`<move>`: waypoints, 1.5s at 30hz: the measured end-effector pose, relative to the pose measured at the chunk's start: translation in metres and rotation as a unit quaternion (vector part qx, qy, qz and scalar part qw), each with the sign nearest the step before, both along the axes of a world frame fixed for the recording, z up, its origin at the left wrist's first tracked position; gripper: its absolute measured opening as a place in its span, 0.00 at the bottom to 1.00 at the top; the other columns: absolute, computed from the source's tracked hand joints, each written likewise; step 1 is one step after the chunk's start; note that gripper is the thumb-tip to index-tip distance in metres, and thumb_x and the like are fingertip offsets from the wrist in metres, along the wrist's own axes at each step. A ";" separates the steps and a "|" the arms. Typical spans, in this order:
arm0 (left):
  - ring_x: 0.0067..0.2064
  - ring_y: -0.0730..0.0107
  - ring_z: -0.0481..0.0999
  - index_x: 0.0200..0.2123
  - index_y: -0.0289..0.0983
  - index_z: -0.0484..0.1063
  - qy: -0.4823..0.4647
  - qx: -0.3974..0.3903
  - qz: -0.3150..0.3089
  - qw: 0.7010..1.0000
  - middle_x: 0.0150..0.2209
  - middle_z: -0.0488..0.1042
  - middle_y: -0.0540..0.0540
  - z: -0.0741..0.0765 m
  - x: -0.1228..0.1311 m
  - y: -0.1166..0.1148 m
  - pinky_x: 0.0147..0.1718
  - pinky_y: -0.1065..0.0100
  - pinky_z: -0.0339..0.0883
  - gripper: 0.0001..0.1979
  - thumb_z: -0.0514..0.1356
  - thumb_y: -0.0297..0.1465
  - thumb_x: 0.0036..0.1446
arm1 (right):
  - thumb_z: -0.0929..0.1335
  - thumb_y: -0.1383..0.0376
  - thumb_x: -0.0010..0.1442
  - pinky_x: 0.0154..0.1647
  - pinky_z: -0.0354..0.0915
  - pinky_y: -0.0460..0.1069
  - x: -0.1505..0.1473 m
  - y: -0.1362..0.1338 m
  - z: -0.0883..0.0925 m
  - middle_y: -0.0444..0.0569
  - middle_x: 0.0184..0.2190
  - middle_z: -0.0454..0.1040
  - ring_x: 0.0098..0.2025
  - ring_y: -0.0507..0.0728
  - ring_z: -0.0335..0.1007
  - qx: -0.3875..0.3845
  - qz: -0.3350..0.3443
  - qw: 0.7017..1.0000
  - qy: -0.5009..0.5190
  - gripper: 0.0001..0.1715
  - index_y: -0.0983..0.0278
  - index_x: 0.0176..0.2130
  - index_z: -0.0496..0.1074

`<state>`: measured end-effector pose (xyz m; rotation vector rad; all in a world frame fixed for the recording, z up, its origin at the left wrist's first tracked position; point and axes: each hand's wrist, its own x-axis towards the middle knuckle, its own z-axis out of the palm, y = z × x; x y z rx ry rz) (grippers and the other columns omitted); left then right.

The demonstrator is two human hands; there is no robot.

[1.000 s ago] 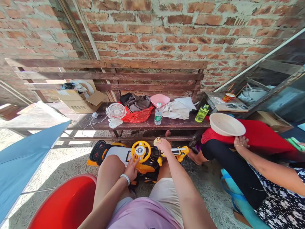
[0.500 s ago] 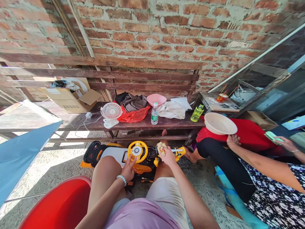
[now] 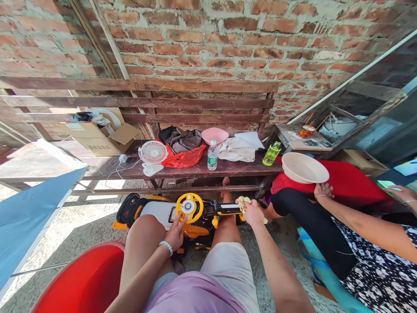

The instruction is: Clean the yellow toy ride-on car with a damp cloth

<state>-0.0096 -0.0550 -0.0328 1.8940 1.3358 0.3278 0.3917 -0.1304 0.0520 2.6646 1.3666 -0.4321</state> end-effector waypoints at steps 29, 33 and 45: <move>0.82 0.42 0.50 0.77 0.35 0.64 0.022 -0.023 -0.021 0.999 0.84 0.40 0.33 0.008 0.007 -0.002 0.76 0.48 0.59 0.44 0.59 0.18 0.55 | 0.70 0.59 0.66 0.47 0.68 0.48 0.011 0.040 0.016 0.55 0.56 0.82 0.53 0.60 0.81 0.033 0.009 0.997 0.073 0.17 0.60 0.51 0.82; 0.82 0.44 0.50 0.77 0.37 0.65 0.016 -0.026 -0.019 0.999 0.84 0.43 0.37 0.008 0.007 -0.002 0.77 0.50 0.56 0.45 0.60 0.19 0.54 | 0.67 0.57 0.71 0.51 0.71 0.50 -0.021 0.002 -0.009 0.55 0.64 0.76 0.57 0.62 0.78 0.142 -0.050 0.986 0.075 0.22 0.57 0.61 0.77; 0.82 0.37 0.48 0.78 0.34 0.62 0.012 -0.025 -0.012 1.000 0.84 0.39 0.33 0.002 0.011 -0.004 0.74 0.47 0.64 0.43 0.61 0.20 0.58 | 0.67 0.58 0.72 0.54 0.75 0.52 -0.074 -0.005 -0.040 0.60 0.69 0.68 0.55 0.60 0.79 0.099 -0.131 0.985 0.050 0.33 0.56 0.72 0.69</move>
